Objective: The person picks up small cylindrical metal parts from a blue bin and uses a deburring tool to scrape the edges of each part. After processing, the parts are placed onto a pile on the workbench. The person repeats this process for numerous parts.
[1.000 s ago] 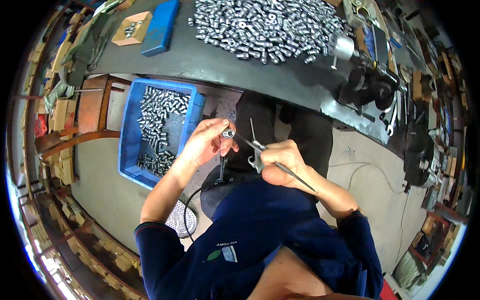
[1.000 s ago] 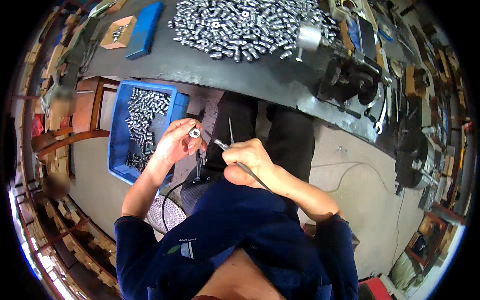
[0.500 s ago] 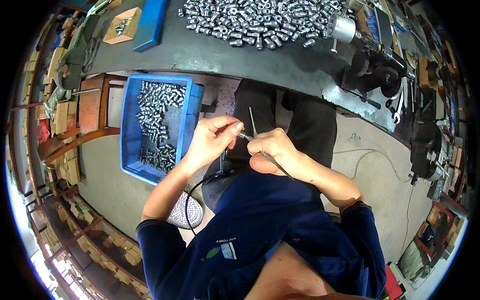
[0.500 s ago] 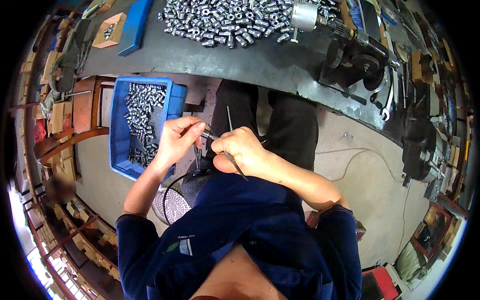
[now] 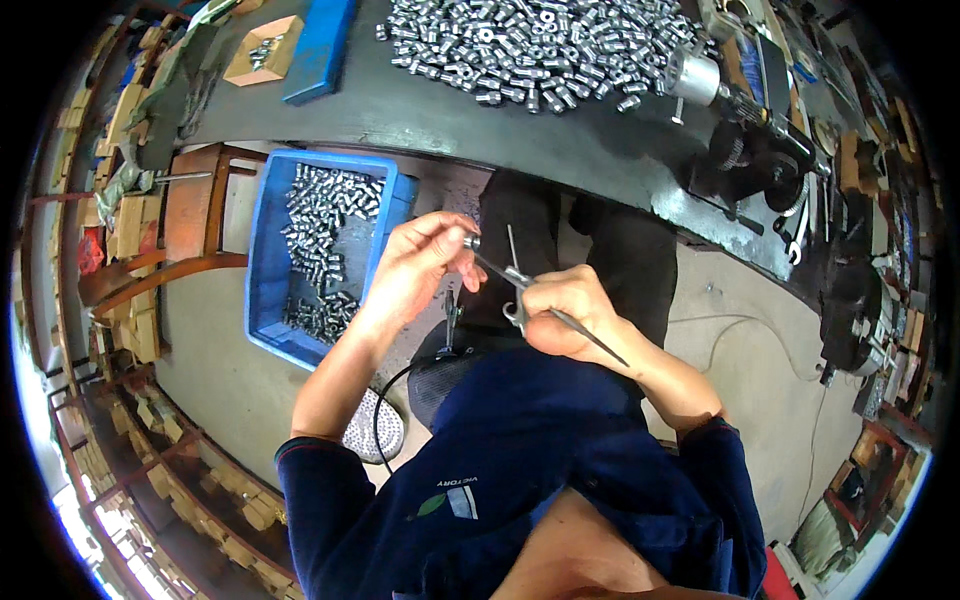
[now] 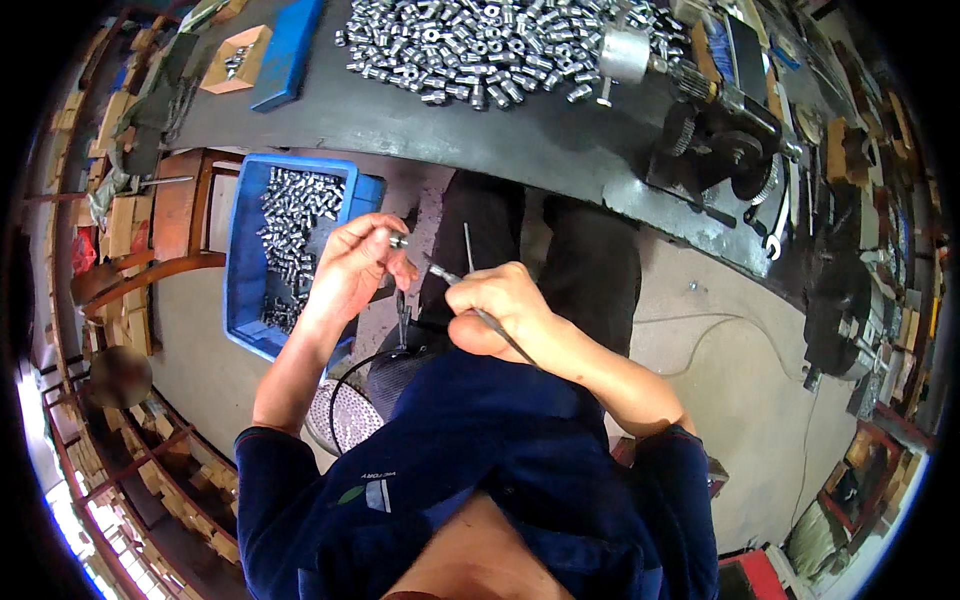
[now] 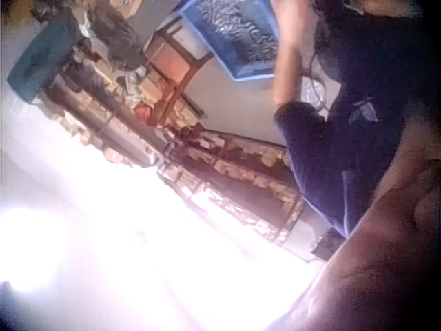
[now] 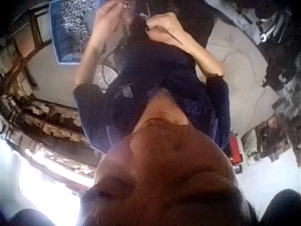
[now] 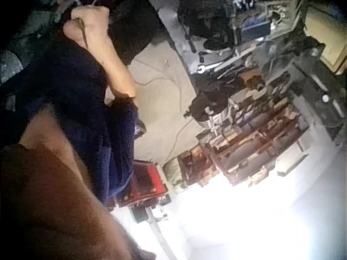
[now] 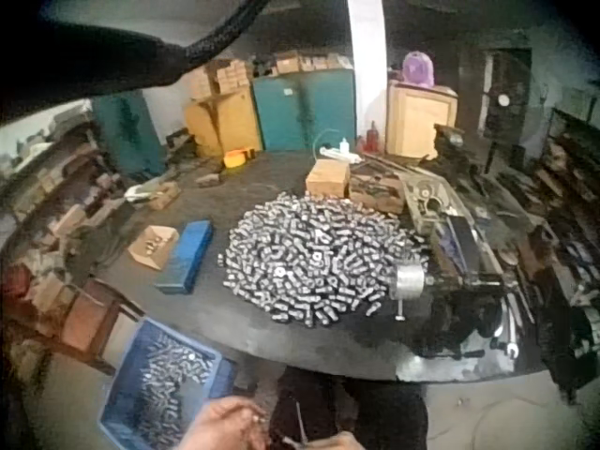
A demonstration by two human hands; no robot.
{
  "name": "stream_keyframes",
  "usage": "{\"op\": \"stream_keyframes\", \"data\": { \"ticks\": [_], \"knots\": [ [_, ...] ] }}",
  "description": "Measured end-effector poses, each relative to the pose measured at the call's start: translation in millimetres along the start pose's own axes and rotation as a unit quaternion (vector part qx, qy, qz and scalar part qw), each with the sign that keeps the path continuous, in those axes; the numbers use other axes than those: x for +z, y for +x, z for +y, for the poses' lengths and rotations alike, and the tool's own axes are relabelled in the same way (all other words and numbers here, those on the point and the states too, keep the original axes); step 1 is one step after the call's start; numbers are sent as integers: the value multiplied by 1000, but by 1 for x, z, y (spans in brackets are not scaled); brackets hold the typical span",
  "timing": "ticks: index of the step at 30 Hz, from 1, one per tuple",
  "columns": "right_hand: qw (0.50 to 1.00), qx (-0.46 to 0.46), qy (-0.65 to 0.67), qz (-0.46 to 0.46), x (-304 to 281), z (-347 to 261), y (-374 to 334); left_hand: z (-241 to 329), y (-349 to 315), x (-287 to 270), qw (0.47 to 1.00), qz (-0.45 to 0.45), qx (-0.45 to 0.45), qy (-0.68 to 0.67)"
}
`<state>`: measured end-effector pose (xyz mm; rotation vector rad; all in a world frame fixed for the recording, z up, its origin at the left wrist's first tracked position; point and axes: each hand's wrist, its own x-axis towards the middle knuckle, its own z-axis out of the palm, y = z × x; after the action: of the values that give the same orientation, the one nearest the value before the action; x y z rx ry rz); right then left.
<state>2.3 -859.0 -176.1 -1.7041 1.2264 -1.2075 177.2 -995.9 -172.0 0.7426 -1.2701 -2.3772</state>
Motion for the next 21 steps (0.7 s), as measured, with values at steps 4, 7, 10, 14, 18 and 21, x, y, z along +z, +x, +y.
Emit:
{"op": "stream_keyframes", "data": {
  "ticks": [4,7,10,14,18,21],
  "knots": [
    [1000,13,22,6,-9,-9,-2,2,-3,-9,992,-39,-4,-119],
    [999,4,30,18,-9,-8,-1,-2,-3,-11,986,-57,-5,-159],
    [999,1,24,24,-10,-9,0,-5,-2,-12,979,-75,-1,-190],
    [999,1,10,30,-14,-13,0,-5,-2,-11,977,-72,0,-199],
    [999,-12,9,41,-21,-21,4,-7,-1,-11,977,-64,-2,-201],
    [999,-17,-11,51,-25,-27,5,-8,-1,-12,976,-57,-7,-212]
  ]
}}
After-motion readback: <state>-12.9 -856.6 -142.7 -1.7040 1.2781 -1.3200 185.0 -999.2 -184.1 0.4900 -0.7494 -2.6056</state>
